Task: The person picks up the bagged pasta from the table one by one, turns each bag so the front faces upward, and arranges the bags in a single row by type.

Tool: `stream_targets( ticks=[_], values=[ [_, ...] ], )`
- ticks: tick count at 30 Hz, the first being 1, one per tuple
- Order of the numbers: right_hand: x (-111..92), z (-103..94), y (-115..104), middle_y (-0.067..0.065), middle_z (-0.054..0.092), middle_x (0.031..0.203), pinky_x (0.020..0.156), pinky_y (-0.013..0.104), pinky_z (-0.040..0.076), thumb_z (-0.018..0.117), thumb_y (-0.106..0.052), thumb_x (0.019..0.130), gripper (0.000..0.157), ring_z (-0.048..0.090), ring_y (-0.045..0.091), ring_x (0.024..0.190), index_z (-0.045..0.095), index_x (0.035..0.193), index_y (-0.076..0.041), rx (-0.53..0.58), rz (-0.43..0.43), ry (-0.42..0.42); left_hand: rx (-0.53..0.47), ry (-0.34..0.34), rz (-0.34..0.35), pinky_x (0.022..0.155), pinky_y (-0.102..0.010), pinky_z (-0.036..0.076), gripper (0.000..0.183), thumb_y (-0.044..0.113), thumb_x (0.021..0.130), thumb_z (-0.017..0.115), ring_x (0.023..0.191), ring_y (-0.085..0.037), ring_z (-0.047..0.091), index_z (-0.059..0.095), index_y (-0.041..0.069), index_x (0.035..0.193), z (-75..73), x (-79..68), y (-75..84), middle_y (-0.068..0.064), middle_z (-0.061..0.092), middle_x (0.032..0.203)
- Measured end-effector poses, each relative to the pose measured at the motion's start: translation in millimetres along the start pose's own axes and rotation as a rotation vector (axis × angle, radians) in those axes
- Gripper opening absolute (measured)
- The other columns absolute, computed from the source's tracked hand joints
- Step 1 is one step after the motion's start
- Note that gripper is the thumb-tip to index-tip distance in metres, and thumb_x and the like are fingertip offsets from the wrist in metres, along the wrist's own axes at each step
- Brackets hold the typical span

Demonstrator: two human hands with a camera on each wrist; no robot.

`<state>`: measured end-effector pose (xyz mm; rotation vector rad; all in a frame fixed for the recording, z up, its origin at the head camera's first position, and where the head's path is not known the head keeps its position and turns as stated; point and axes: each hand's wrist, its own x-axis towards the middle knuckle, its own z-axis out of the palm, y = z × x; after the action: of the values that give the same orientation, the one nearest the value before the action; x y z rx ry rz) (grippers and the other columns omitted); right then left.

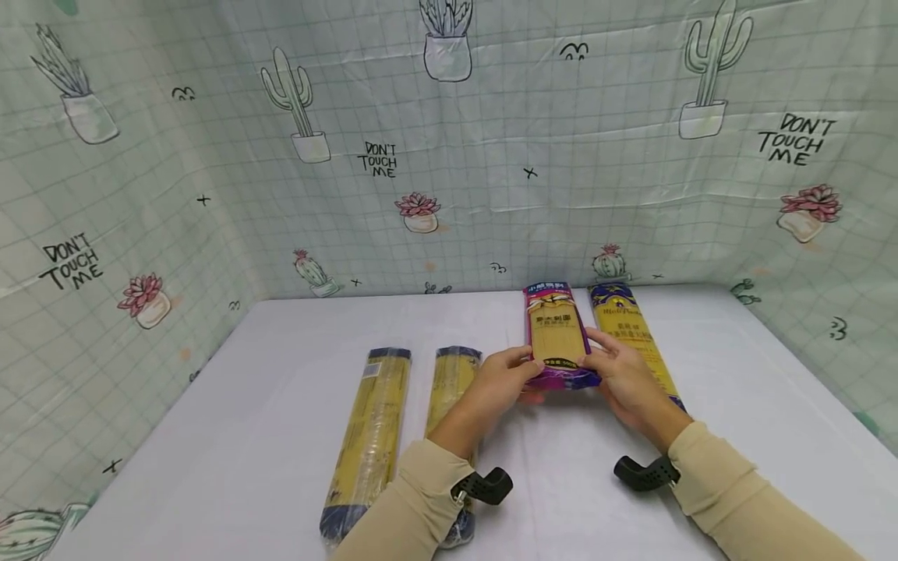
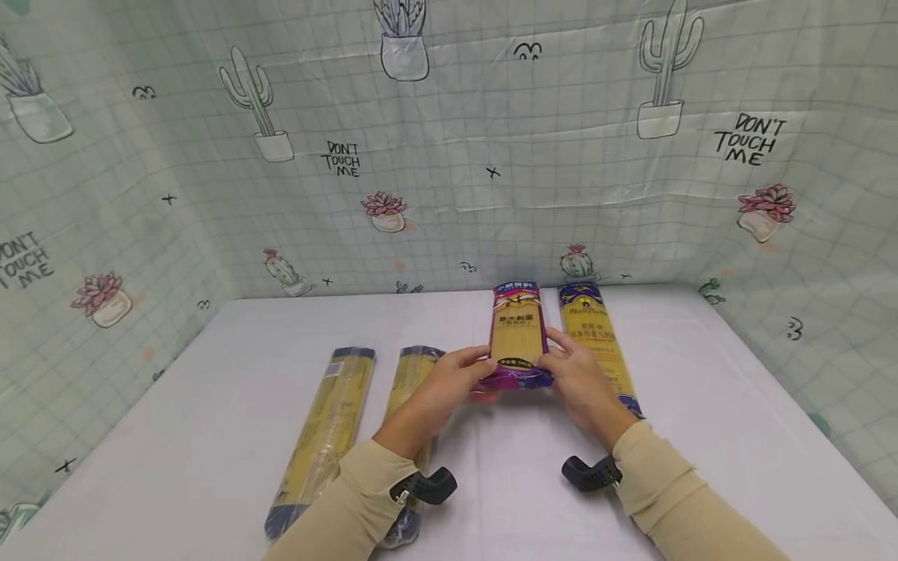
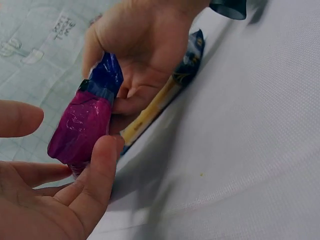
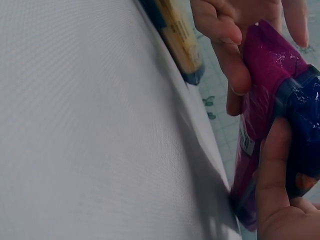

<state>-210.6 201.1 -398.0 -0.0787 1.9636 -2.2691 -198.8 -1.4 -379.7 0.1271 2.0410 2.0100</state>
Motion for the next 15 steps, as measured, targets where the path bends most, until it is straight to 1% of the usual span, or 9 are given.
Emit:
stream_targets(
  ticks=[2,3,8,15],
  values=[
    [0.7,1.4,0.7,0.031,0.036,0.151,0.087,0.023,0.053,0.052,0.001,0.098,0.072,0.063,0.003,0.101,0.015,0.159,0.000,-0.023,0.004,0.009,-0.005,-0.004,-0.008,0.075,-0.033,0.059,0.044,0.015,0.102,0.059,0.086,-0.025,0.072,0.052,0.001,0.143,-1.0,-0.8,-1.0,-0.011,0.067,0.120],
    [1.1,2.0,1.1,0.031,0.037,0.151,0.086,0.023,0.054,0.052,0.001,0.097,0.072,0.063,0.004,0.100,0.015,0.159,-0.001,-0.038,0.009,0.017,-0.010,-0.007,-0.012,0.075,-0.034,0.059,0.044,0.015,0.102,0.059,0.086,-0.023,0.072,0.052,0.001,0.143,-1.6,-1.2,-1.6,-0.010,0.066,0.120],
    [1.9,4.7,1.5,0.033,0.041,0.148,0.083,0.024,0.055,0.053,0.001,0.096,0.071,0.064,0.008,0.100,0.018,0.158,0.001,-0.124,0.035,0.047,0.019,-0.022,-0.027,0.077,-0.035,0.059,0.046,0.018,0.102,0.059,0.086,-0.026,0.072,0.051,0.001,0.144,-3.7,-2.4,-3.5,-0.010,0.066,0.122],
    [0.9,3.9,0.3,0.031,0.047,0.144,0.081,0.021,0.053,0.055,-0.002,0.095,0.068,0.060,0.019,0.110,0.024,0.156,0.004,-0.330,0.061,0.106,0.064,-0.043,-0.055,0.079,-0.035,0.059,0.046,0.019,0.102,0.059,0.086,-0.024,0.071,0.052,-0.001,0.142,-0.4,-2.2,-2.8,-0.011,0.065,0.120]
  ],
)
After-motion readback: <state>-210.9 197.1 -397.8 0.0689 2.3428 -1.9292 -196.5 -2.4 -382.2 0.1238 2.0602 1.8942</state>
